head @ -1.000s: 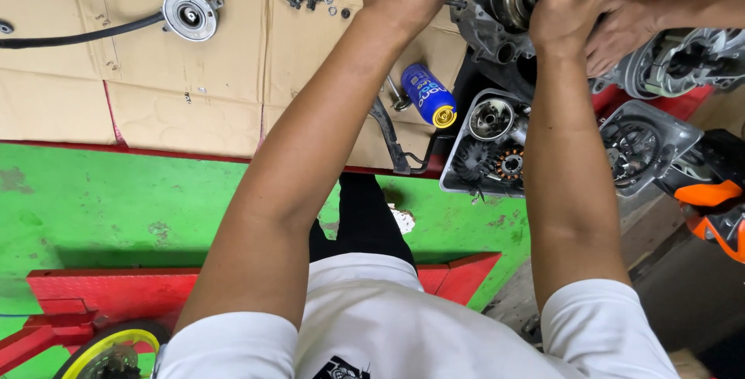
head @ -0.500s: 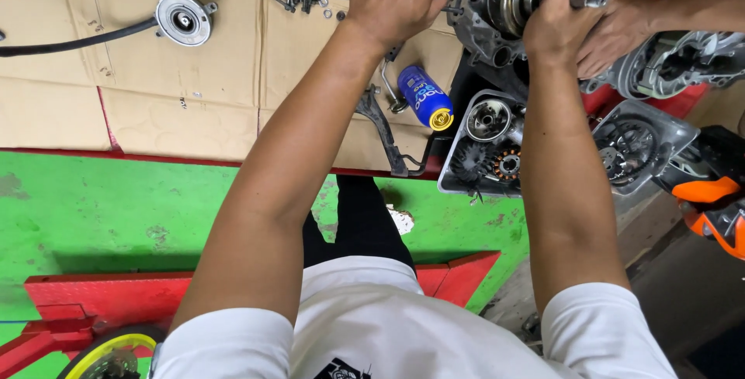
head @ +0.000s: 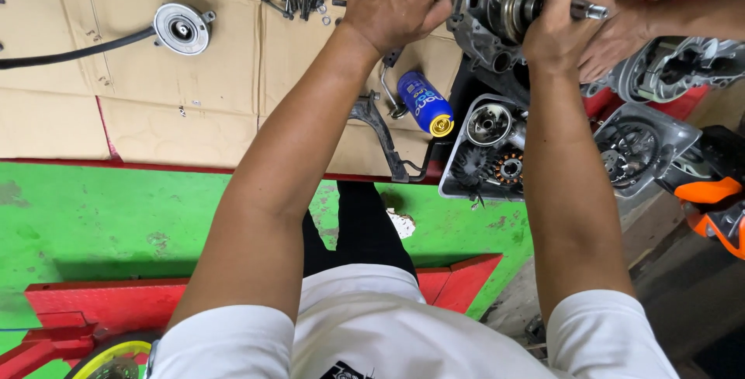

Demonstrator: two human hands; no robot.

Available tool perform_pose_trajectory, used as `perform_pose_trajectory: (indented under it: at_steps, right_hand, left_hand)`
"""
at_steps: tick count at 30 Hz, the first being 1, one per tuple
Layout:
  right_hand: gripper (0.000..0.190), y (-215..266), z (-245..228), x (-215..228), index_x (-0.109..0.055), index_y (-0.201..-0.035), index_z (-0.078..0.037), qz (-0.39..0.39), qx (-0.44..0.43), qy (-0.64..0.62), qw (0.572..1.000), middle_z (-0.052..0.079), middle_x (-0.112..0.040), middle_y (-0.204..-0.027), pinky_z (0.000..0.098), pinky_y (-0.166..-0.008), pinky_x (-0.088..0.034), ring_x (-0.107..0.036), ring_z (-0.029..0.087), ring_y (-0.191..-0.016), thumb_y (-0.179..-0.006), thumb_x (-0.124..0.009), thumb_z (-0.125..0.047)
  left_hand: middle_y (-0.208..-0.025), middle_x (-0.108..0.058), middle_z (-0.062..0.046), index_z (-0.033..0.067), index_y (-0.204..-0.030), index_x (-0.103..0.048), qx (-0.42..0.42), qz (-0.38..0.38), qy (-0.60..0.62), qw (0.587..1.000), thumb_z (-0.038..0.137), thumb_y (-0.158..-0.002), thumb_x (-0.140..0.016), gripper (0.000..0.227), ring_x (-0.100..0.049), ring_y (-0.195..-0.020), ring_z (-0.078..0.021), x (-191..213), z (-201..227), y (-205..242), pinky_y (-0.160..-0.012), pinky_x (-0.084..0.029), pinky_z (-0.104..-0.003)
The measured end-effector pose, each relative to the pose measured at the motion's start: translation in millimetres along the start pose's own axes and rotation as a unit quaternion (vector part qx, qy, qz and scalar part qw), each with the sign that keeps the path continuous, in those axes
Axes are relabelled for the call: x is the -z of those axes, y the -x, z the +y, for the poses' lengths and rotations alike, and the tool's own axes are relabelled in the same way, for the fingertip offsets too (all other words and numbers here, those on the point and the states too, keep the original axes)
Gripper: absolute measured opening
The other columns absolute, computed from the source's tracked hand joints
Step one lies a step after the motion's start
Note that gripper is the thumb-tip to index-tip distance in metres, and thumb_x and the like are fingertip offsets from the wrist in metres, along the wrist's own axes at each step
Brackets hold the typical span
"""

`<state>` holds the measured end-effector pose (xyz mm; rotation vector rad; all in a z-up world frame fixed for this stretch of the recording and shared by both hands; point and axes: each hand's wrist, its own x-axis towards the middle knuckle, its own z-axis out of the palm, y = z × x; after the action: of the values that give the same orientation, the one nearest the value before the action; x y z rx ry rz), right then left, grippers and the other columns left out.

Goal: The person cleans and assembles various engine components on a workbench. They wipe a metal part with a cloth, handle a chain, and fit a cylindrical component into a larger engine casing. The person also picks up and places down smaller parts and tools throughout the process.

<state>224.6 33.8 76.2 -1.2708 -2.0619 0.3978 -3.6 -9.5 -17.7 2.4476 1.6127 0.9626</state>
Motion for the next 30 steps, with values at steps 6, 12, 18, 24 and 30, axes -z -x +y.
perform_pose_trajectory:
  at_steps: [6, 12, 18, 24, 30]
  right_hand:
    - [0.036, 5, 8, -1, -0.071, -0.121, 0.008, -0.007, -0.020, 0.012, 1.000, 0.022, -0.067, -0.112, 0.0462, -0.086, -0.053, -0.065, 0.036, -0.106, -0.099, -0.055, -0.016]
    - [0.040, 1, 2, 1, -0.071, -0.120, 0.008, -0.008, 0.000, 0.021, 1.000, 0.023, -0.064, -0.104, 0.0444, -0.079, -0.051, -0.064, 0.034, -0.097, -0.102, -0.052, -0.022]
    - [0.032, -4, 1, 5, -0.072, -0.111, 0.007, -0.051, -0.061, 0.007, 0.997, 0.018, -0.059, -0.100, 0.0425, -0.079, -0.046, -0.058, 0.029, -0.094, -0.098, -0.054, -0.015]
    - [0.037, 3, 10, -5, -0.072, -0.114, 0.005, 0.005, -0.044, 0.003, 0.999, 0.019, -0.061, -0.102, 0.0427, -0.077, -0.051, -0.062, 0.030, -0.095, -0.099, -0.053, -0.023]
    - [0.040, 1, 7, 4, -0.071, -0.119, 0.009, -0.022, -0.012, -0.012, 1.000, 0.023, -0.062, -0.105, 0.0448, -0.081, -0.051, -0.063, 0.034, -0.099, -0.100, -0.054, -0.022]
  left_hand:
    - [-0.118, -0.064, -0.007, 0.0136, -0.120, -0.059, -0.001, -0.004, 0.056, 0.998, 0.028, -0.094, -0.076, 0.035, -0.065, -0.099, -0.0282, -1, -1, -4, -0.072, -0.051, -0.042]
    - [-0.110, -0.060, -0.007, 0.0116, -0.115, -0.058, -0.027, -0.002, 0.057, 0.998, 0.028, -0.093, -0.075, 0.033, -0.061, -0.095, -0.0263, 5, -3, -8, -0.073, -0.047, -0.042]
    - [-0.108, -0.058, -0.009, 0.0100, -0.115, -0.057, -0.025, -0.011, 0.058, 0.998, 0.030, -0.093, -0.075, 0.035, -0.057, -0.097, -0.0285, 1, -3, -6, -0.080, -0.045, -0.046]
    - [-0.115, -0.061, -0.010, 0.0077, -0.121, -0.058, -0.033, -0.017, 0.066, 0.997, 0.028, -0.097, -0.074, 0.036, -0.060, -0.104, -0.0283, 2, -6, -8, -0.086, -0.045, -0.047]
    - [-0.115, -0.061, -0.009, 0.0089, -0.125, -0.057, -0.046, -0.016, 0.050, 0.998, 0.029, -0.099, -0.075, 0.037, -0.061, -0.102, -0.0260, 2, -6, -5, -0.087, -0.043, -0.044]
